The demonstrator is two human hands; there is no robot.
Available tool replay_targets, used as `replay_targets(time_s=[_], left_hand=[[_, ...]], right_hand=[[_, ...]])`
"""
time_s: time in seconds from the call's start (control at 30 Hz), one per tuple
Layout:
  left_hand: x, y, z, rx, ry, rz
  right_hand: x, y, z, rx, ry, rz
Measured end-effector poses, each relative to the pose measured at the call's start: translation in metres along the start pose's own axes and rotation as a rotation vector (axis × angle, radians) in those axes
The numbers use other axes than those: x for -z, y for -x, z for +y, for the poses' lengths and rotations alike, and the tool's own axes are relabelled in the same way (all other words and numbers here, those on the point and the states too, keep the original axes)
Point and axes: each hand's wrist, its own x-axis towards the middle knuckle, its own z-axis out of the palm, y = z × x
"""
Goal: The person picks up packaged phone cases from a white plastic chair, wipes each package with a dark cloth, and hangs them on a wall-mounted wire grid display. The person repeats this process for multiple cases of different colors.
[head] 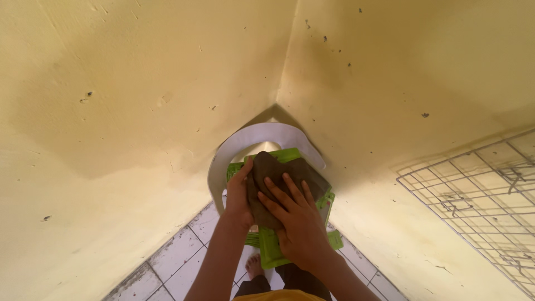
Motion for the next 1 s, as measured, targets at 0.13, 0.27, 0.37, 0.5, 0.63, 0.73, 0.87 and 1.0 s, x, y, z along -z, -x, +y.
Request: replay_targets(time_s=[0.13, 0.27, 0.37, 0.5, 0.63, 0.73, 0.87, 1.0], left_hand=[[-0.007, -0.003, 0.011, 0.004, -0.043, -0.005], [-0.006, -0.008, 0.02, 0.068, -0.061, -0.008], [-0.008, -0.013, 0.028, 0.11, -0.096, -0.025], [-0.017, -0.02, 0.026, 0.068, -0.078, -0.2], [-0.034, -0.023, 0.017, 0.024, -0.053, -0.361], [-0.04, -0.019, 0.014, -0.017, -0.025, -0.33], [-0.052, -0.02, 0.017, -0.076, 0.037, -0.256], [-0.037, -0.004, 0.013, -0.019, 0.025, -0.174]], right_hand=[[0.008, 0.004, -0.007, 0.016, 0.002, -0.024], [0.006, 0.022, -0.018, 0.034, 0.001, -0.049], [-0.005, 0.034, -0.021, 0.035, 0.052, -0.037], [-0.033, 0.033, -0.004, 0.108, 0.093, 0.016], [-0.056, 0.018, 0.013, 0.016, 0.139, 0.059], [-0.05, 0.013, 0.019, 0.066, 0.341, 0.236], [-0.023, 0.001, 0.025, 0.145, 0.389, 0.208], [-0.012, -0.009, 0.019, 0.058, 0.238, 0.264]])
